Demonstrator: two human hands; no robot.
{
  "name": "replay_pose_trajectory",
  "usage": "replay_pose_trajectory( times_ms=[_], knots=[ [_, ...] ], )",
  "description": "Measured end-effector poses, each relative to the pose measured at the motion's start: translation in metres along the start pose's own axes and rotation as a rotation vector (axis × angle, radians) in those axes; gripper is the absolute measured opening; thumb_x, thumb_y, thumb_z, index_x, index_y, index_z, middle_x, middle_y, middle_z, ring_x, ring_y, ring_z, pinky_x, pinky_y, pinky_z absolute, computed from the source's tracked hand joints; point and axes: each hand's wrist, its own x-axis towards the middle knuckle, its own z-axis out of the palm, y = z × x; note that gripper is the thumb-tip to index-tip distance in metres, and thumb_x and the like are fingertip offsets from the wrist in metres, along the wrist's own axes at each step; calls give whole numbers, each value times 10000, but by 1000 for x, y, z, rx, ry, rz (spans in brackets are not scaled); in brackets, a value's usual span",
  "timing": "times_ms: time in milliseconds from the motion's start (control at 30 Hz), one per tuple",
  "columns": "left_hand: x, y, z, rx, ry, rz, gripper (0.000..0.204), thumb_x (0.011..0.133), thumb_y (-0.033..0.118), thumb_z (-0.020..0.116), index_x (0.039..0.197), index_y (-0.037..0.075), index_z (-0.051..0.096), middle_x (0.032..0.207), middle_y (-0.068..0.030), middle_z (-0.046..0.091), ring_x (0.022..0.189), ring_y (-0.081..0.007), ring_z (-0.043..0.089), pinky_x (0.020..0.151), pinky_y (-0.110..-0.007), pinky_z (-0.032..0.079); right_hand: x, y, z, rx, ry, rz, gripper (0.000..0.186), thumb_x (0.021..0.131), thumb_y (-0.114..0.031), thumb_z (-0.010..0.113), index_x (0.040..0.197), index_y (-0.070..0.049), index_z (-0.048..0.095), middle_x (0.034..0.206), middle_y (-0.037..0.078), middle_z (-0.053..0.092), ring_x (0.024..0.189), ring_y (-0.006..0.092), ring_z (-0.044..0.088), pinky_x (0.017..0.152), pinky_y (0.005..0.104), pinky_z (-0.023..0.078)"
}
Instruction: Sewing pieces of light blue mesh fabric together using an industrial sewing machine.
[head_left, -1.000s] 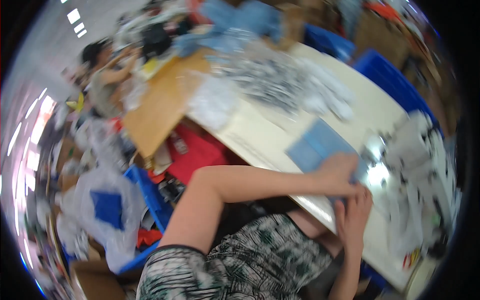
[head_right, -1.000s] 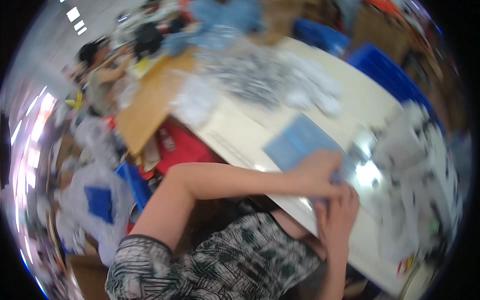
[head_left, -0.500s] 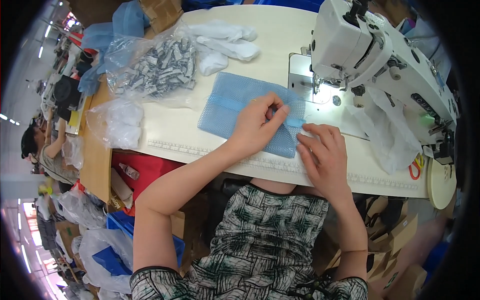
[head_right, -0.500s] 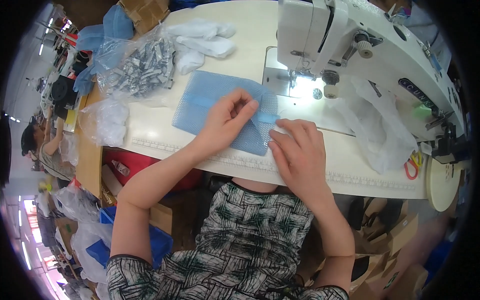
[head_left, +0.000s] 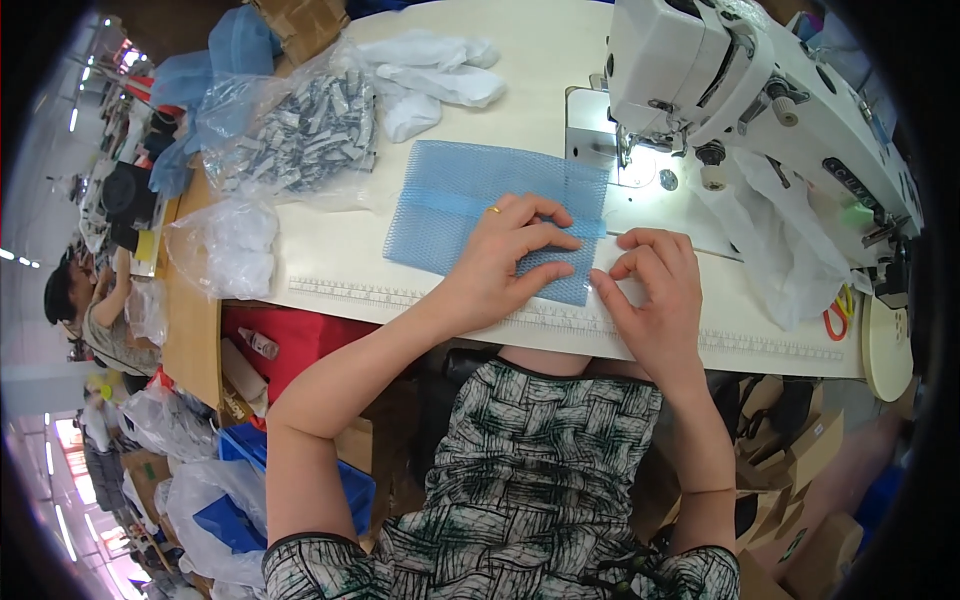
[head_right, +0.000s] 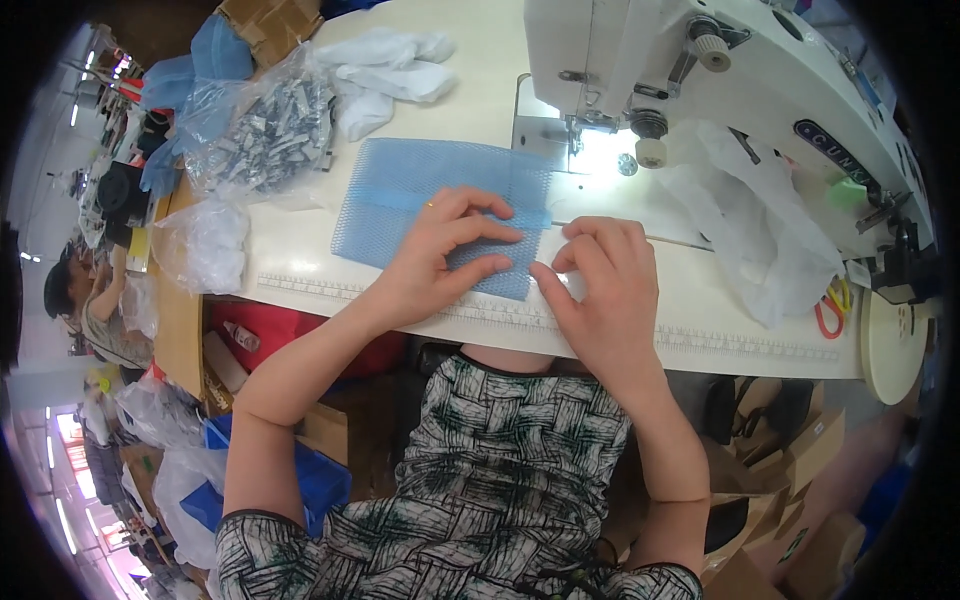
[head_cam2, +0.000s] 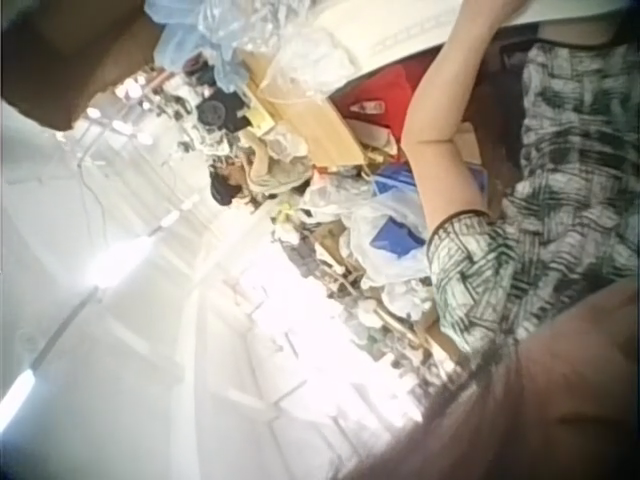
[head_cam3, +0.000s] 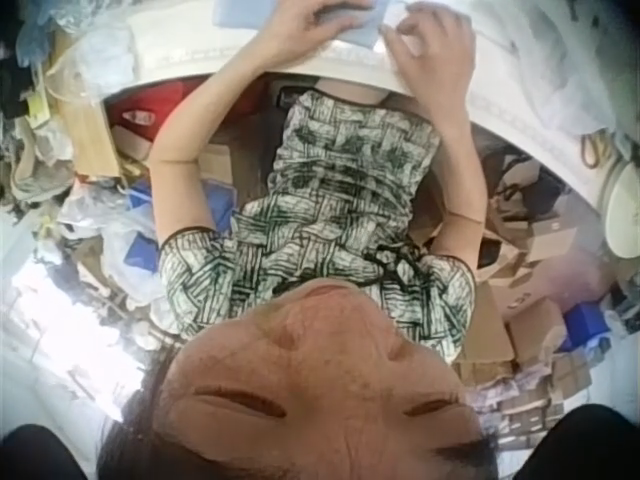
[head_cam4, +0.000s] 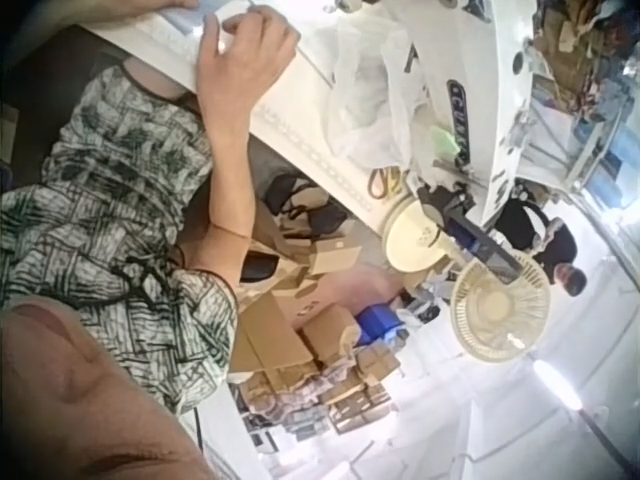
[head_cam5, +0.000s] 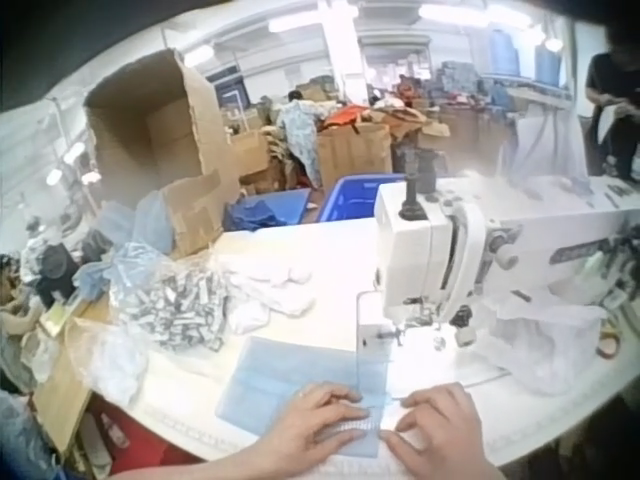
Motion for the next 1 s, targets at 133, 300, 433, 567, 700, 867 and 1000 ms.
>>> replay_pose_trajectory(
  times_ms=[133,300,433,567,700,867,1000],
  knots=[
    [-3,0,0,37,24,18,257,851,94,785,1105,105,748,1255,-70,614,1122,-274,557,959,-368,465,0,0,0,12,-22,-15,272,731,-112,846,839,-72,599,1075,74,652,1022,307,590,846,406,481],
    [-7,0,10,122,72,73,228,860,111,769,1085,99,734,1255,-82,610,1086,-297,569,956,-395,457,8,-14,-7,-45,-43,-64,394,808,-68,757,1184,-46,644,1387,134,603,1260,355,554,1060,452,443],
    [-10,-3,10,129,83,136,201,880,181,750,1060,120,688,1223,-71,585,1105,-300,558,931,-443,426,4,-12,-3,-49,-200,-94,395,857,-52,689,1251,-36,662,1470,122,563,1351,357,514,1117,462,412],
    [-16,-4,8,127,110,153,175,908,169,727,1063,91,709,1241,-76,601,1097,-315,567,971,-429,438,3,-11,3,-75,-231,-107,336,883,-47,650,1216,-38,690,1437,100,607,1339,336,538,1108,446,418],
    [-24,6,2,33,239,78,204,908,198,751,1069,82,701,1243,-95,598,1129,-307,561,973,-431,440,5,-13,-3,-117,-232,-109,313,884,-43,643,1191,-39,704,1419,93,626,1330,329,548,1102,445,421],
    [-47,-7,-52,375,809,-272,318,870,206,809,1120,68,668,1174,-114,592,1169,-309,541,993,-418,429,3,-17,1,-142,-218,-119,291,868,-36,642,1151,-37,708,1408,101,630,1303,331,562,1087,449,427],
    [-76,-23,-53,355,541,-467,358,841,180,811,1121,53,628,1164,-154,567,1133,-328,535,996,-455,394,2,-15,-5,-58,-203,-120,284,841,-49,679,1123,-36,706,1286,108,664,1203,330,589,1062,453,429]
  ],
)
